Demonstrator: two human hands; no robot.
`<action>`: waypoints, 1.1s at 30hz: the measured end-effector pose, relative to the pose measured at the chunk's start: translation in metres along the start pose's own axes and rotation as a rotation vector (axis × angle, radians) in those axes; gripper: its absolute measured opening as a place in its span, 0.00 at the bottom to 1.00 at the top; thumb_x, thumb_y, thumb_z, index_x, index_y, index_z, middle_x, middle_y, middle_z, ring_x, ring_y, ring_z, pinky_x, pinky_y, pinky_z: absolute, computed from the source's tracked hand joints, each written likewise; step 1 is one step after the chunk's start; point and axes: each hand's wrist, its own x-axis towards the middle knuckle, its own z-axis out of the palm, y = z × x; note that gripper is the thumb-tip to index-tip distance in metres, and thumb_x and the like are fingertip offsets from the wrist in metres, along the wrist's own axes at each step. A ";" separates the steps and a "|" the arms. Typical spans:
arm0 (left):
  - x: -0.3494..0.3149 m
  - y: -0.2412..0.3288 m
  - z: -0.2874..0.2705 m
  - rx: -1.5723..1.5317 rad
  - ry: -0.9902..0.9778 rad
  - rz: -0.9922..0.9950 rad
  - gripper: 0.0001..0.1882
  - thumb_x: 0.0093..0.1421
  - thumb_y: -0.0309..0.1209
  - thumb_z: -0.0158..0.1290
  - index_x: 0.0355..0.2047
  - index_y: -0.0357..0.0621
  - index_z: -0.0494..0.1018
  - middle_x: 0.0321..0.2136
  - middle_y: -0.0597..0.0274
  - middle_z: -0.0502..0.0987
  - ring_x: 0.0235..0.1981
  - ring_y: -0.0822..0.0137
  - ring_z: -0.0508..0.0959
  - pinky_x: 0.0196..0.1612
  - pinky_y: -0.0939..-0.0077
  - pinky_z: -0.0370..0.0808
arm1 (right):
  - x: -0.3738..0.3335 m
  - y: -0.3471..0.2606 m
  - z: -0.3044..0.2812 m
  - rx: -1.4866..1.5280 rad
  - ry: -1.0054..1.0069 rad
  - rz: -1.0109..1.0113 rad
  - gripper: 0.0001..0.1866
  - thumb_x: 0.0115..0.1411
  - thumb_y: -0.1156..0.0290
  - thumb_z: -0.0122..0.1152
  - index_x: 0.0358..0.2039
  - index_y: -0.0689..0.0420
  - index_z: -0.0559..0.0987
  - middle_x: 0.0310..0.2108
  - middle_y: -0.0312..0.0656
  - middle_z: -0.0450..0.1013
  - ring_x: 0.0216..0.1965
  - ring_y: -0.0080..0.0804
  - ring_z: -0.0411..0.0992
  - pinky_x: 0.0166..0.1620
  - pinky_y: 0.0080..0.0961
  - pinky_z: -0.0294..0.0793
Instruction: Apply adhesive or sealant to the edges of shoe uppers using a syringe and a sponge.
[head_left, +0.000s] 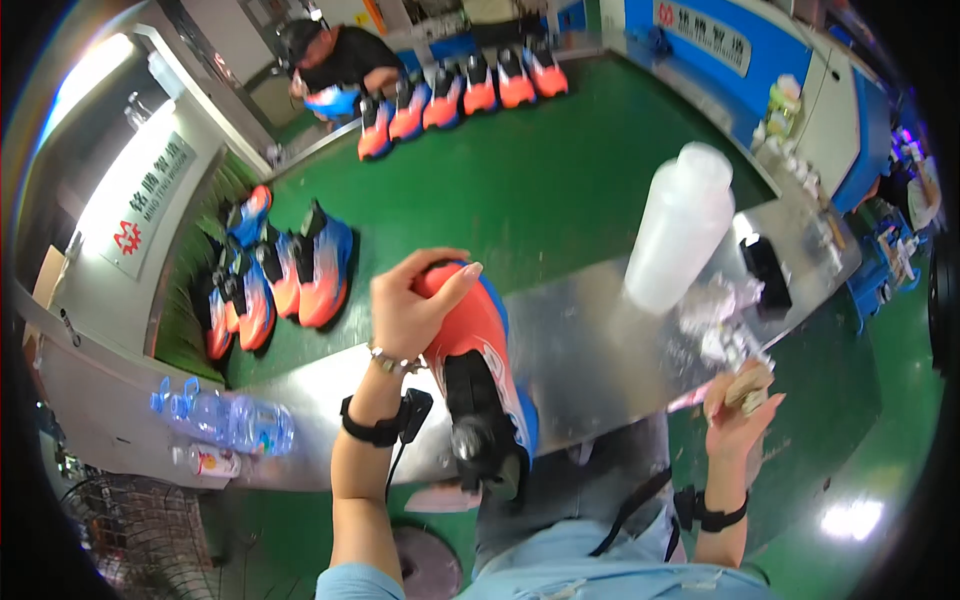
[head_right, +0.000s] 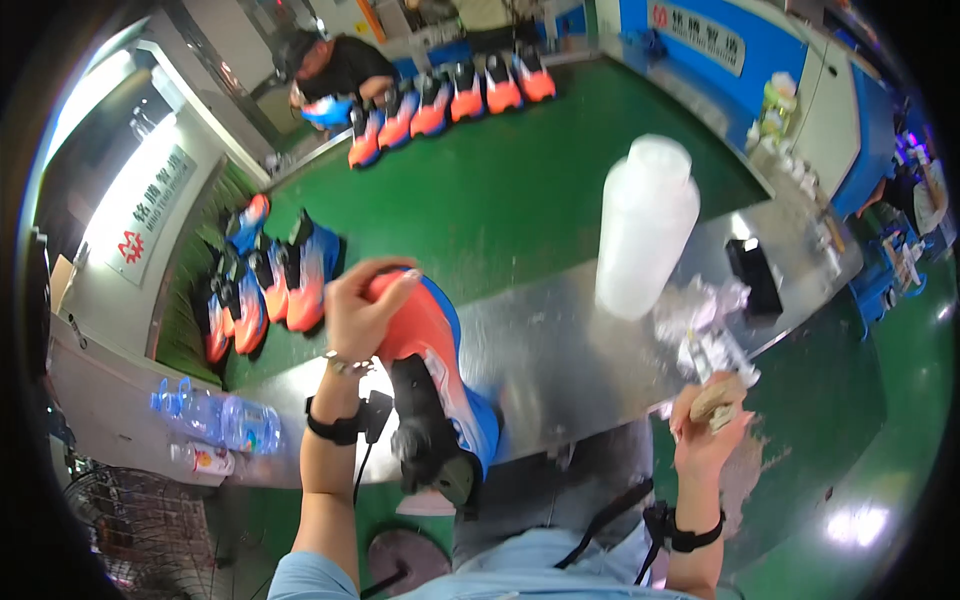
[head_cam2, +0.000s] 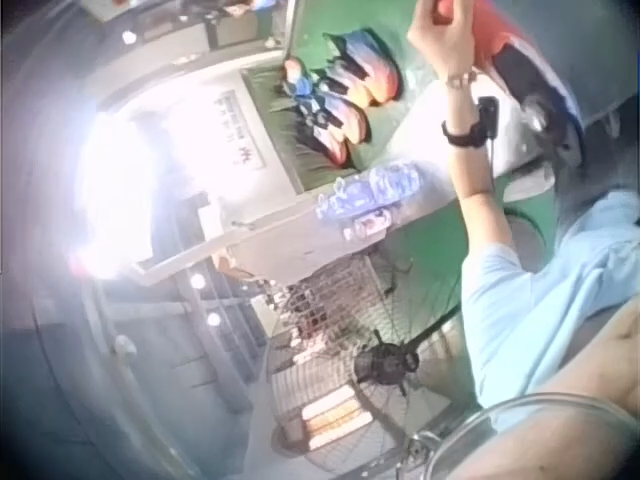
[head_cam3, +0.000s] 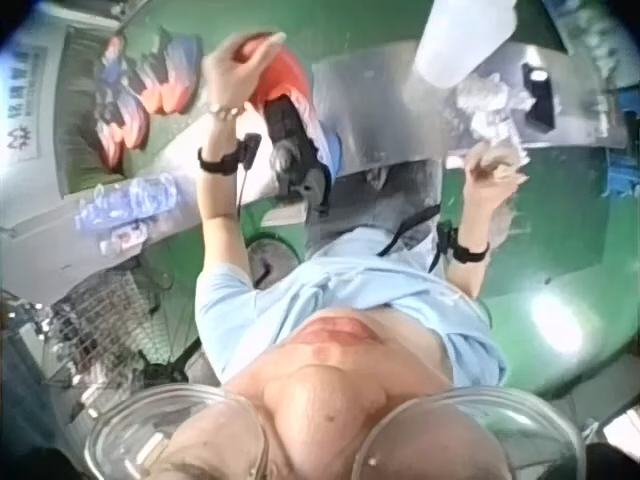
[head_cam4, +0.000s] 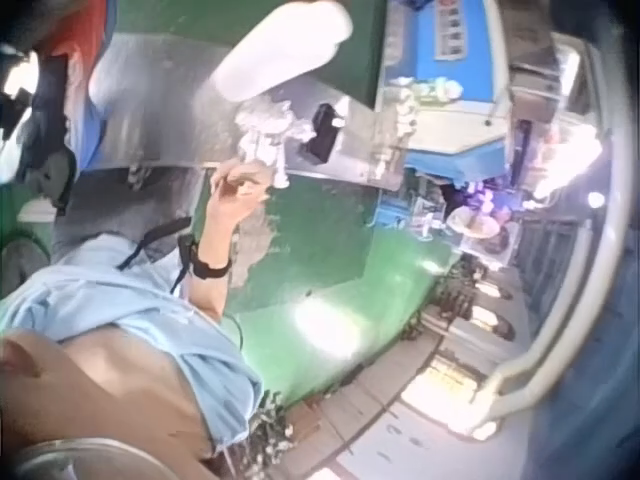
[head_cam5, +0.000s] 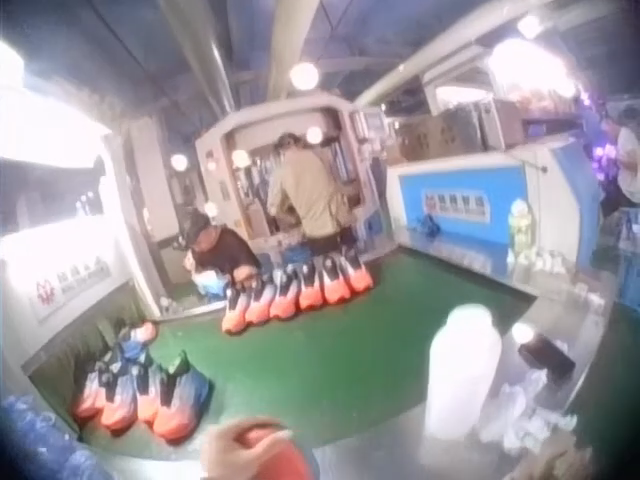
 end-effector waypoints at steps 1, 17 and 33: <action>-0.015 0.019 -0.012 -0.038 0.016 0.113 0.14 0.43 0.30 0.61 0.31 0.37 0.74 0.24 0.60 0.77 0.25 0.76 0.75 0.31 0.83 0.72 | -0.004 -0.009 0.020 0.026 -0.070 -0.021 0.36 0.48 0.31 0.40 0.35 0.56 0.62 0.16 0.38 0.65 0.12 0.25 0.59 0.13 0.17 0.54; -0.075 0.062 -0.031 -0.079 -0.063 0.662 0.44 0.32 0.50 0.64 0.40 0.22 0.64 0.26 0.44 0.75 0.29 0.59 0.78 0.33 0.72 0.76 | -0.020 -0.027 0.159 0.726 -0.980 0.225 0.38 0.42 0.38 0.58 0.30 0.67 0.68 0.09 0.39 0.65 0.06 0.20 0.57 0.10 0.16 0.49; -0.062 0.035 -0.044 -0.050 -0.083 0.582 0.46 0.38 0.60 0.54 0.39 0.23 0.63 0.30 0.41 0.73 0.28 0.54 0.77 0.32 0.66 0.77 | -0.017 -0.009 0.151 0.326 -0.841 0.149 0.26 0.50 0.42 0.53 0.24 0.56 0.69 0.08 0.37 0.65 0.05 0.19 0.58 0.10 0.14 0.54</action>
